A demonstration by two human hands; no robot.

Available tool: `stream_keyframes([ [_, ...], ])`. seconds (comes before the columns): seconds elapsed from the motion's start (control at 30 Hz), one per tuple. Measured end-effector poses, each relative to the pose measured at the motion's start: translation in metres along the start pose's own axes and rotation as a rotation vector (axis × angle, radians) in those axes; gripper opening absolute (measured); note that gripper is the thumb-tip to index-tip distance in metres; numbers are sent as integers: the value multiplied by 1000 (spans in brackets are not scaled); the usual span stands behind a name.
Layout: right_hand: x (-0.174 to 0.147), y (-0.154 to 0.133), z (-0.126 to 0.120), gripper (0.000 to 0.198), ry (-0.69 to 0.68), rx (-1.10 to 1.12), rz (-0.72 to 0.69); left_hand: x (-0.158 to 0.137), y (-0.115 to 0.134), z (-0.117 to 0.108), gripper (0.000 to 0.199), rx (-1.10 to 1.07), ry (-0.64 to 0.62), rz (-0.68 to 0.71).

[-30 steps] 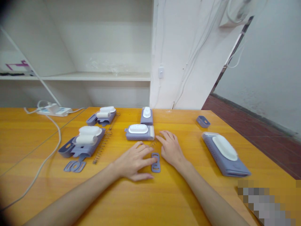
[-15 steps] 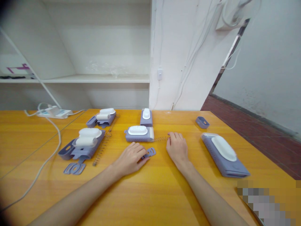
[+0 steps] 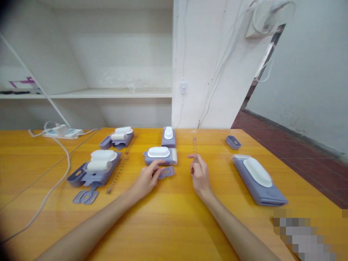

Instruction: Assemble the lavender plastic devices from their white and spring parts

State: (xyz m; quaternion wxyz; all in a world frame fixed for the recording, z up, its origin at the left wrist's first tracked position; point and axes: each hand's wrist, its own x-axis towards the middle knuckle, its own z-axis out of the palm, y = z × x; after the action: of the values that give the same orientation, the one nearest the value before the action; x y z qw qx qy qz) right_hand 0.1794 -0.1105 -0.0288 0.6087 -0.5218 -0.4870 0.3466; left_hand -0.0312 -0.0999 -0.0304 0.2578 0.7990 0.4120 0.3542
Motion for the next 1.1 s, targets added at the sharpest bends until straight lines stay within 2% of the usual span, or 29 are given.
stream_keyframes([
  [0.1,-6,-3,13,22,-33,164,166,5,-3,-1,29,-318,-19,-176],
  [0.23,-8,-6,22,36,-35,279,175,8,-4,-3,33,-499,-26,-234],
  [0.47,-13,-11,29,33,-92,102,96,8,-4,-4,31,-557,-89,-233],
  [0.67,-22,-15,33,34,-72,77,55,10,-4,-4,28,-512,-70,-243],
  [0.83,-26,-16,33,38,-98,82,55,10,-8,-3,30,-586,-82,-280],
  [0.93,-28,-14,34,37,-83,58,-20,11,-8,-4,33,-619,-81,-295],
  [1.1,-33,-10,34,33,-103,-144,-260,10,-6,-8,38,-632,-107,-286],
])
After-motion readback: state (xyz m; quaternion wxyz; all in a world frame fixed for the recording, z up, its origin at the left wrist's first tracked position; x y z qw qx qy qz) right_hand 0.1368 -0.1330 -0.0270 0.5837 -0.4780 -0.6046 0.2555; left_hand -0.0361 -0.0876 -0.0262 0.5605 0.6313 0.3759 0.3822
